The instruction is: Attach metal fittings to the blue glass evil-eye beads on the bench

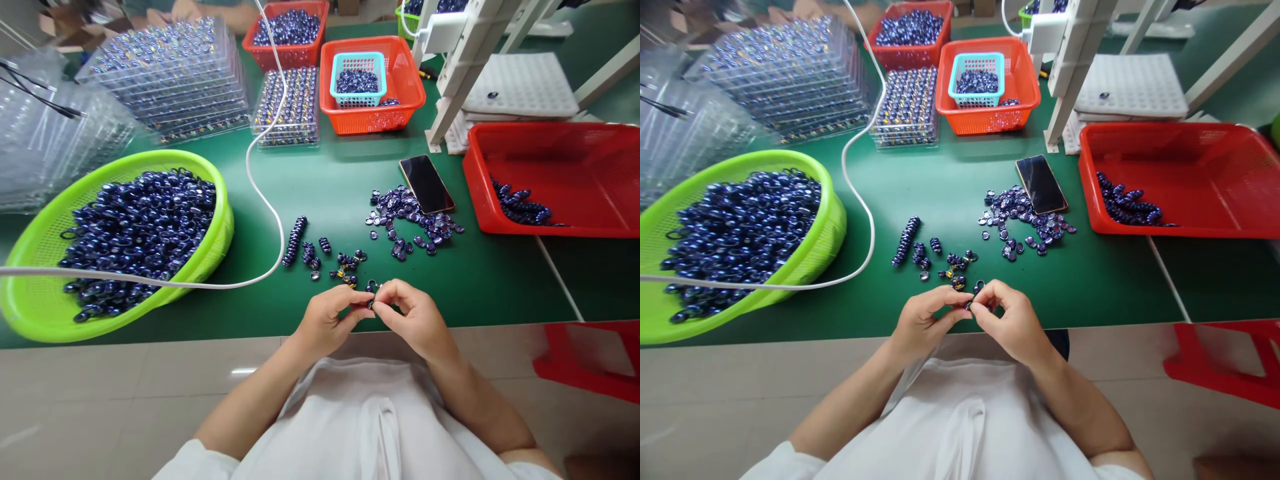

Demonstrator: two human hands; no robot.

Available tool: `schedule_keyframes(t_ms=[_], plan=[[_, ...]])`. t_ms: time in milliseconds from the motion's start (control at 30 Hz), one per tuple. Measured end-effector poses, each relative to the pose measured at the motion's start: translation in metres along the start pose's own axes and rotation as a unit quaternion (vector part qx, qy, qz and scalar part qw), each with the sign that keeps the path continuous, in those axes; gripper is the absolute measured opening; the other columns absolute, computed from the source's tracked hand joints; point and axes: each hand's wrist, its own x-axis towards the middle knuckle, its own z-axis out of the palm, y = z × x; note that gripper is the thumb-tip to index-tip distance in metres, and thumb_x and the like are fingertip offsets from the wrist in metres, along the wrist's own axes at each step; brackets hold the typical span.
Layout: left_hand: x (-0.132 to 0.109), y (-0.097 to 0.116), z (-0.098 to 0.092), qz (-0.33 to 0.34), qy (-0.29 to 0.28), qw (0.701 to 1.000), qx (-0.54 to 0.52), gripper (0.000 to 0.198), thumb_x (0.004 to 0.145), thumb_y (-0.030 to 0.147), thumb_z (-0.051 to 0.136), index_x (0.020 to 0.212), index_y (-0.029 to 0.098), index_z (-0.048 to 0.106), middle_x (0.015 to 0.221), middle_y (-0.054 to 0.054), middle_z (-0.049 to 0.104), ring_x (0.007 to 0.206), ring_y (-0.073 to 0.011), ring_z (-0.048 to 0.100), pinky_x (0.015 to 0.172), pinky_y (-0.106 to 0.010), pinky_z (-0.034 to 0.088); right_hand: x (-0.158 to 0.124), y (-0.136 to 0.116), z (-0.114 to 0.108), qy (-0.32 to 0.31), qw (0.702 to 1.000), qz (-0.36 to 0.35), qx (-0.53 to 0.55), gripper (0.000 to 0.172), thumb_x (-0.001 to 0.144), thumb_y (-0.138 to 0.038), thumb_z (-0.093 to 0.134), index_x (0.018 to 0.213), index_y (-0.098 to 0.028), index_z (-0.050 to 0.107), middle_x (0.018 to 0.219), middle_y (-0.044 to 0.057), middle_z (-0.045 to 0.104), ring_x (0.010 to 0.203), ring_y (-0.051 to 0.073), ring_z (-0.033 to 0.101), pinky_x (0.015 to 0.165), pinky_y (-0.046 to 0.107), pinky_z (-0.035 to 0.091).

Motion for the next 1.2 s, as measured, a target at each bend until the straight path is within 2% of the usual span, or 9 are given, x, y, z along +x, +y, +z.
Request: schedule_keyframes(t_ms=[167, 333, 400, 500, 600, 667, 833, 1033, 1200], plan=[[0.0, -0.002, 0.001, 0.033, 0.005, 0.999, 0.011, 0.018, 0.091, 0.018, 0.064, 0.105, 0.019, 0.074, 0.076, -0.005, 0.073, 0.067, -0.014, 0.064, 0.064, -0.025, 0.052, 0.001, 0.0, 0.0, -0.015, 1.0, 0.024, 0.015, 0.012, 0.087, -0.027, 0.062, 0.079, -0.021, 0.057, 0.073, -0.002, 0.061, 0.07, 0.013, 0.058, 0.063, 0.024, 0.047], [-0.003, -0.003, 0.005, 0.043, 0.009, 0.999, -0.019, 0.024, 0.09, 0.015, 0.064, 0.111, 0.022, 0.073, 0.08, -0.005, 0.075, 0.07, -0.0145, 0.065, 0.068, -0.027, 0.054, 0.004, -0.003, -0.002, -0.038, 0.998, 0.046, 0.034, 0.017, 0.087, -0.03, 0.063, 0.078, -0.02, 0.052, 0.068, -0.004, 0.054, 0.06, 0.01, 0.05, 0.054, 0.021, 0.042], [-0.004, 0.0, 0.007, 0.006, 0.01, 0.999, -0.041, 0.022, 0.089, 0.017, 0.066, 0.109, 0.02, 0.074, 0.082, -0.006, 0.076, 0.072, -0.0152, 0.067, 0.069, -0.027, 0.055, 0.006, -0.003, -0.001, -0.036, 0.999, 0.039, 0.014, 0.017, 0.087, -0.028, 0.062, 0.077, -0.02, 0.052, 0.068, -0.005, 0.053, 0.06, 0.01, 0.049, 0.054, 0.021, 0.041], [-0.004, 0.006, 0.007, -0.118, 0.023, 0.988, -0.096, 0.018, 0.088, 0.024, 0.068, 0.102, 0.017, 0.077, 0.087, -0.009, 0.076, 0.077, -0.0176, 0.069, 0.07, -0.028, 0.057, 0.007, -0.002, 0.0, -0.026, 0.999, 0.024, -0.013, 0.016, 0.088, -0.027, 0.062, 0.077, -0.02, 0.053, 0.069, -0.004, 0.055, 0.063, 0.011, 0.052, 0.056, 0.022, 0.043], [-0.002, 0.012, 0.007, -0.241, 0.048, 0.953, -0.178, 0.023, 0.085, 0.031, 0.07, 0.1, 0.014, 0.076, 0.09, -0.009, 0.076, 0.075, -0.018, 0.07, 0.069, -0.028, 0.059, 0.007, 0.002, 0.001, -0.026, 1.0, 0.013, 0.01, 0.014, 0.09, -0.033, 0.062, 0.085, -0.021, 0.058, 0.077, -0.002, 0.061, 0.071, 0.013, 0.059, 0.064, 0.024, 0.049], [0.0, 0.014, 0.008, -0.284, 0.061, 0.931, -0.22, 0.026, 0.082, 0.032, 0.073, 0.099, 0.013, 0.076, 0.086, -0.008, 0.077, 0.07, -0.0168, 0.07, 0.069, -0.028, 0.059, 0.005, 0.005, 0.0, -0.03, 0.999, 0.0, 0.028, 0.015, 0.091, -0.037, 0.063, 0.092, -0.022, 0.061, 0.084, 0.0, 0.065, 0.077, 0.014, 0.062, 0.072, 0.026, 0.052], [0.004, 0.015, 0.008, -0.318, 0.083, 0.908, -0.26, 0.021, 0.078, 0.029, 0.074, 0.09, 0.012, 0.075, 0.075, -0.005, 0.074, 0.065, -0.0144, 0.066, 0.066, -0.027, 0.057, -0.003, 0.014, -0.003, -0.005, 0.999, -0.047, -0.009, 0.016, 0.091, -0.035, 0.066, 0.103, -0.024, 0.064, 0.094, 0.002, 0.066, 0.085, 0.016, 0.063, 0.08, 0.028, 0.053], [0.005, 0.012, 0.009, -0.305, 0.088, 0.919, -0.234, 0.014, 0.075, 0.027, 0.073, 0.08, 0.014, 0.073, 0.065, -0.002, 0.069, 0.056, -0.0111, 0.058, 0.055, -0.023, 0.048, -0.006, 0.019, -0.004, 0.019, 0.995, -0.088, -0.052, 0.009, 0.092, -0.031, 0.063, 0.098, -0.024, 0.065, 0.091, 0.002, 0.066, 0.081, 0.016, 0.063, 0.077, 0.029, 0.053], [0.007, 0.013, 0.009, -0.309, 0.093, 0.912, -0.253, 0.008, 0.072, 0.022, 0.073, 0.075, 0.015, 0.072, 0.066, -0.002, 0.07, 0.059, -0.0127, 0.062, 0.057, -0.023, 0.049, -0.005, 0.018, -0.002, 0.035, 0.985, -0.155, -0.064, 0.007, 0.089, -0.023, 0.066, 0.096, -0.026, 0.064, 0.088, 0.001, 0.066, 0.085, 0.018, 0.065, 0.078, 0.032, 0.053]])
